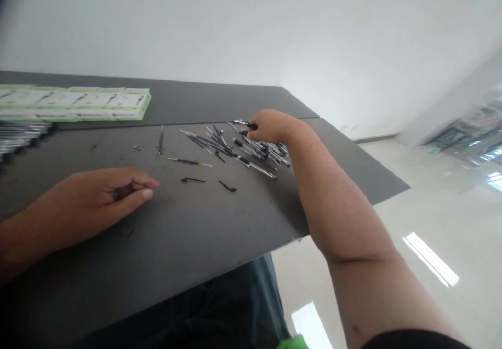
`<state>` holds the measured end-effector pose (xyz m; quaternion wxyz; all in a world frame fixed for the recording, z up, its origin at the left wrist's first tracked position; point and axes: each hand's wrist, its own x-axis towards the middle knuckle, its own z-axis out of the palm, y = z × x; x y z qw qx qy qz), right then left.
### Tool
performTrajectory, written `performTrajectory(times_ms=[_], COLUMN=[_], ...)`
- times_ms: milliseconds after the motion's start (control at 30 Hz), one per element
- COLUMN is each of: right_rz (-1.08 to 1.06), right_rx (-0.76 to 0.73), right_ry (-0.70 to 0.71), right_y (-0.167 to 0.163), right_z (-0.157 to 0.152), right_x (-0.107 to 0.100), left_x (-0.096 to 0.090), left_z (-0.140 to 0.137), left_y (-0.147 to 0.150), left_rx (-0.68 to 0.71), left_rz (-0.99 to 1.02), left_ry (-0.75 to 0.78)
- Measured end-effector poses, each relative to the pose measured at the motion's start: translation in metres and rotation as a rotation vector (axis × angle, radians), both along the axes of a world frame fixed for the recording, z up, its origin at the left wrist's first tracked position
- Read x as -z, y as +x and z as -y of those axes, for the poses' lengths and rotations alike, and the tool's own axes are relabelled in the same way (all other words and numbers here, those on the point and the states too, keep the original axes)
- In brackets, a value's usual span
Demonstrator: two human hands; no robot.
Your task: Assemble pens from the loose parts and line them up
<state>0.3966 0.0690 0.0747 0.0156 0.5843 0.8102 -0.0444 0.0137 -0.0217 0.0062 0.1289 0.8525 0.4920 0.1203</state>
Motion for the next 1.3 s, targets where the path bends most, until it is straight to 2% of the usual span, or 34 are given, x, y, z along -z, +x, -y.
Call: performTrajectory(times_ms=[133, 267, 433, 767, 1300], right_rz=[0.024, 0.001, 0.014, 0.026, 0.078], right_rx=[0.065, 0.137, 0.222, 0.213, 0.199], right_ry=[0.011, 0.000, -0.054, -0.080, -0.069], right_y=[0.005, 0.015, 0.030, 0.049, 0.047], right_z=[0.004, 0.021, 0.038, 0.034, 0.026], right_x=[-0.004, -0.007, 0.001, 0.024, 0.031], left_x=[0.004, 0.005, 0.003, 0.001, 0.002], left_z=[-0.004, -0.006, -0.004, -0.001, -0.004], left_y=[-0.001, -0.002, -0.001, 0.001, 0.004], left_rx=[0.001, 0.023, 0.064, 0.087, 0.073], left_rz=[-0.013, -0.016, -0.004, 0.013, -0.028], left_ry=[0.000, 0.015, 0.026, 0.031, 0.036])
